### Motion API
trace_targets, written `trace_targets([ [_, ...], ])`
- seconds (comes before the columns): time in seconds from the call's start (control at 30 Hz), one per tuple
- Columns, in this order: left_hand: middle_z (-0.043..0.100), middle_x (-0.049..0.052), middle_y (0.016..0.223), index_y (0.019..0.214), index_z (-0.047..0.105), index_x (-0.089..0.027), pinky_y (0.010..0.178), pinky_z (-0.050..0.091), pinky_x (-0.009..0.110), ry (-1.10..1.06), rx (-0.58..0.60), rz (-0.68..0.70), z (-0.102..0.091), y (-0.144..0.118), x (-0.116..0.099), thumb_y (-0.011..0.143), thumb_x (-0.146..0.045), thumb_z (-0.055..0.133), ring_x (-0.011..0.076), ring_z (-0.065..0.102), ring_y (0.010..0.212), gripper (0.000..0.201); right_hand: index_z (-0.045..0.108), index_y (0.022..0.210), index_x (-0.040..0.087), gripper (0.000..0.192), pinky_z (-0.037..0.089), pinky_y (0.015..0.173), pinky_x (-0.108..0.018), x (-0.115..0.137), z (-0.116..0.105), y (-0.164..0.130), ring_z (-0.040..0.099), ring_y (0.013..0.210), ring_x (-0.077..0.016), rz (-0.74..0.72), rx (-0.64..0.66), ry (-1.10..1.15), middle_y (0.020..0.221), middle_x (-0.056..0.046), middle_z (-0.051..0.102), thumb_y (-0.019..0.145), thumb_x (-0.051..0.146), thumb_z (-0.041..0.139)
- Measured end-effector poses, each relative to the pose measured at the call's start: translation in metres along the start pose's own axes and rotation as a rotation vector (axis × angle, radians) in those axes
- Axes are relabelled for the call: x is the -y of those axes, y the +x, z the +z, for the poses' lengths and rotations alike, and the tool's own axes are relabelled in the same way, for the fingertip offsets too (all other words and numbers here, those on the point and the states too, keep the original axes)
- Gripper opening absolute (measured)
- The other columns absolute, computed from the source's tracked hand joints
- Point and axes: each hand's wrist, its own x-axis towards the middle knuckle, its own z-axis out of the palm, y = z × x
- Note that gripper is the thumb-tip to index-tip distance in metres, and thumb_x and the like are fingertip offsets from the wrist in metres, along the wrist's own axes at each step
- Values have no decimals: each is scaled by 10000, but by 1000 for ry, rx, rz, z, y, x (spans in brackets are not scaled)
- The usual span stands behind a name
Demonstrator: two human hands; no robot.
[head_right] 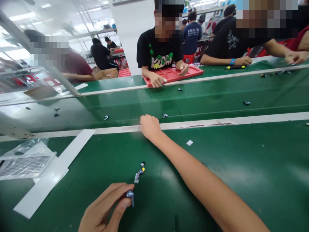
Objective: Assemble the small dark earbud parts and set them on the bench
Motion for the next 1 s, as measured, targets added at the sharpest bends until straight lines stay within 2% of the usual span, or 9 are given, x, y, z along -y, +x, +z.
trace_targets([
  [0.1,756,32,932,1023,779,-264,734,584,200,-29,21,-29,1,8,-1,908,-230,655,160,714,768,173,694,945,142,87,527,863,-410,4,11,-31,660,972,-243,-113,-7,47,1028,-94,705,925,154,611],
  [0.2,756,25,960,1050,770,-275,776,582,206,-17,65,-28,4,12,-2,913,-199,637,156,718,792,206,663,743,182,252,480,829,-339,0,8,-68,618,962,-237,-229,-94,155,934,-86,705,762,-21,515],
  [0.3,759,29,976,1075,758,-258,774,578,186,9,141,6,8,10,-2,918,-179,625,153,727,836,221,474,543,221,260,418,606,-288,-10,-3,-102,521,622,-174,-249,-229,282,597,-21,545,664,2,403],
  [0.43,761,45,982,1082,751,-233,772,584,185,15,176,32,13,7,-2,924,-171,615,158,733,856,217,281,516,245,210,271,467,-270,-21,-12,-139,329,454,-129,-217,-358,427,485,34,327,635,91,358],
  [0.63,757,37,986,1093,743,-236,762,579,164,-42,199,71,25,3,-5,921,-153,610,144,731,859,232,235,525,253,216,220,420,-247,-26,-1,-171,294,406,-109,-19,-411,589,449,57,250,630,91,333],
  [0.73,754,51,1007,1093,748,-235,770,585,186,-49,203,52,30,1,-6,921,-153,611,160,730,886,235,284,541,246,233,255,407,-229,-27,-1,-190,336,418,-112,52,-346,656,469,58,296,688,74,336],
  [0.87,747,55,1010,1068,758,-229,796,582,205,-88,184,31,35,1,-7,914,-142,616,167,724,900,227,547,764,210,287,483,624,-248,-20,-16,-218,579,682,-152,154,36,773,712,5,574,976,208,354],
  [0.93,742,50,1012,1061,759,-226,804,575,197,-120,184,44,37,2,-8,905,-128,623,159,720,901,229,556,807,217,370,502,722,-272,-15,-23,-227,603,776,-167,175,202,764,790,-10,609,1048,353,311],
  [1.0,739,48,1008,1074,758,-219,802,570,185,-161,192,56,39,3,-9,901,-109,624,148,718,894,245,530,780,223,417,499,718,-273,-10,-24,-233,601,752,-165,146,271,712,761,-4,605,1060,414,288],
])
